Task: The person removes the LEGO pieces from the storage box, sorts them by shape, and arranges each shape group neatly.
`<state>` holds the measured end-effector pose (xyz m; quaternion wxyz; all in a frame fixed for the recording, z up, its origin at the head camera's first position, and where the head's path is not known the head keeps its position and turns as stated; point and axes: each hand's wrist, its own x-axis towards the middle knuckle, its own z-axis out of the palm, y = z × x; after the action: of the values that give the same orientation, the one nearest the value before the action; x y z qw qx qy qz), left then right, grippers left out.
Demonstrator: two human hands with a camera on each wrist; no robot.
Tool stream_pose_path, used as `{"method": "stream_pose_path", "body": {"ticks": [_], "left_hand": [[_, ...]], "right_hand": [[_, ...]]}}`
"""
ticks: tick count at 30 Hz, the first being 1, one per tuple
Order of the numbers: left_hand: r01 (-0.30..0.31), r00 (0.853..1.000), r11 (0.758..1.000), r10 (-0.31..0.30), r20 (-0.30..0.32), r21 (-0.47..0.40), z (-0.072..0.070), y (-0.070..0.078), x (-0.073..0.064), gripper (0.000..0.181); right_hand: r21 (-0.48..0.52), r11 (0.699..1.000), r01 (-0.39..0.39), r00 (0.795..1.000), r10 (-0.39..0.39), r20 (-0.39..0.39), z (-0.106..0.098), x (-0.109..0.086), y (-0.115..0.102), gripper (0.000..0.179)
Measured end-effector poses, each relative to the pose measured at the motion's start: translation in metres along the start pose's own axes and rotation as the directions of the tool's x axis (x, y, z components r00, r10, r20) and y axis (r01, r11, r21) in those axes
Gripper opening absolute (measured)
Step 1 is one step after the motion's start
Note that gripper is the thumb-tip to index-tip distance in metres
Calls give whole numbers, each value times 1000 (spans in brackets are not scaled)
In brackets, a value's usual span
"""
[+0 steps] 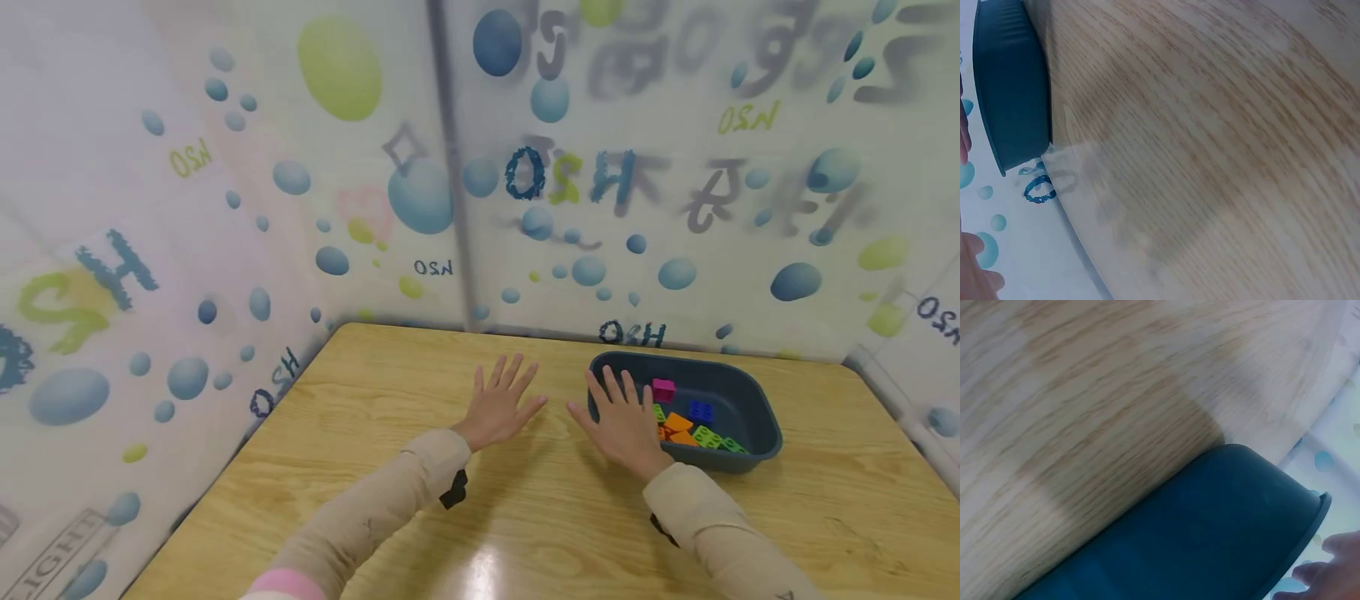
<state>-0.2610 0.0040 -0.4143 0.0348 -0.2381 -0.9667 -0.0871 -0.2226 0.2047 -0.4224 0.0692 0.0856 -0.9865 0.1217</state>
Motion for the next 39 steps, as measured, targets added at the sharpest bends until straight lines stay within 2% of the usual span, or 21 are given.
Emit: {"method": "stream_pose_path", "body": {"ticks": [10,17,25,31,39], "left_hand": [[-65,997,998,65,29,1,3,0,-3,61],[-110,994,994,110,14,-26,3,5,-7,59],[-155,988,988,156,18,-13,3,14,-8,59],[-214,977,977,214,11,13,8,22,-6,59],[-259,965,966,259,30,-8,3,46,-6,60]], "right_hand": [[39,999,9,1000,-9,3,-2,-16,11,71],[75,997,28,999,-30,20,-5,-27,24,70],[86,996,30,999,-29,-13,-20,-41,44,66],[71,997,28,999,-26,-27,-35,-49,62,65],[98,995,-14,998,20,-64,-41,-57,89,64]]}}
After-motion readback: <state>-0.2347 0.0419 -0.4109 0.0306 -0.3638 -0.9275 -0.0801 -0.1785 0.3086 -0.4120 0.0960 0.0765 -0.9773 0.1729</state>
